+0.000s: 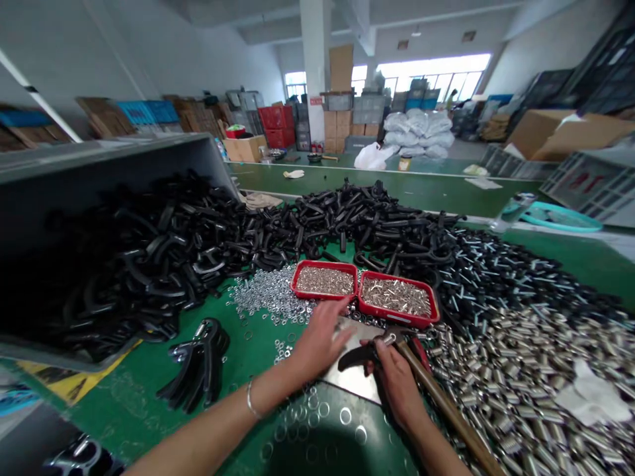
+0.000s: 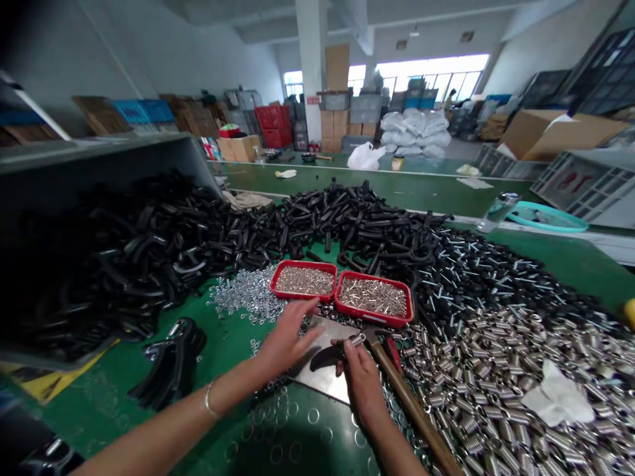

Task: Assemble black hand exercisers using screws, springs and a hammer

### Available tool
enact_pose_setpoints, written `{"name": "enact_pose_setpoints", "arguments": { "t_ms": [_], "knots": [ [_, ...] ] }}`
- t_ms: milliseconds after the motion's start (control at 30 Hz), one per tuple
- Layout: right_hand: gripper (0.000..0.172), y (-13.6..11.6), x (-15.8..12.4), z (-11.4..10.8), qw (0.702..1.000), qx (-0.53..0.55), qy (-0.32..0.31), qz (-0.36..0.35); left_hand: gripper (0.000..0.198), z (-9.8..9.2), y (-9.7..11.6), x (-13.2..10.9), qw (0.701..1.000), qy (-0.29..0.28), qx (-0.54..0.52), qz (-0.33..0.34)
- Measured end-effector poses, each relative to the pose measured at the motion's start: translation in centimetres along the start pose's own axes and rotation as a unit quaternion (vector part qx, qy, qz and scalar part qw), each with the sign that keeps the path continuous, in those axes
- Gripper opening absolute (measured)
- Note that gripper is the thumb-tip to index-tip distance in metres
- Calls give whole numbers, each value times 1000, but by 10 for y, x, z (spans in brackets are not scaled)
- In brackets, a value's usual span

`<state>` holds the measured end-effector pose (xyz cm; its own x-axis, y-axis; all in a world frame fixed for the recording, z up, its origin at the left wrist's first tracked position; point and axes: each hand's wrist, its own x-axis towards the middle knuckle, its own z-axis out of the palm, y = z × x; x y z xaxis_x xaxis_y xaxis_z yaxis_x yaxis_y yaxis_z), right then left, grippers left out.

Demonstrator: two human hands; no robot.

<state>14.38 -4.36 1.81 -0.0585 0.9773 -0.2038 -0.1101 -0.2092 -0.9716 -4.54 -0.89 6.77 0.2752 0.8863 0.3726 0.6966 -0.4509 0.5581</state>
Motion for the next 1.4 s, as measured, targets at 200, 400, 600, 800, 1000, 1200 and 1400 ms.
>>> {"name": "enact_pose_setpoints", "arguments": {
  "t_ms": [200, 400, 600, 800, 1000, 1200, 1400],
  "knots": [
    [47, 14, 6, -6, 1000, 22, 2, -5, 40, -75, -131, 110, 948, -44, 302, -87],
    [43, 26, 5, -4, 998, 58, 21, 22, 23, -73, -190, 167, 936, -148, 319, -17],
    [41, 30, 7, -8, 997, 68, 2, 21, 17, -53, -194, 172, 930, -142, 339, 1],
    [38, 24, 8, -8, 997, 74, 5, 22, 19, -97, -165, 163, 933, -26, 356, -45],
    [34, 7, 7, -5, 999, -47, -7, -9, 46, -80, -61, 101, 980, 56, 131, -143],
    [30, -24, -4, -11, 932, -331, 1, -148, 44, 12, 21, -14, 885, -139, -332, -294],
    [26, -38, -13, -11, 903, -395, -35, -167, 48, 26, 28, -30, 846, -141, -413, -306]
  ]
}}
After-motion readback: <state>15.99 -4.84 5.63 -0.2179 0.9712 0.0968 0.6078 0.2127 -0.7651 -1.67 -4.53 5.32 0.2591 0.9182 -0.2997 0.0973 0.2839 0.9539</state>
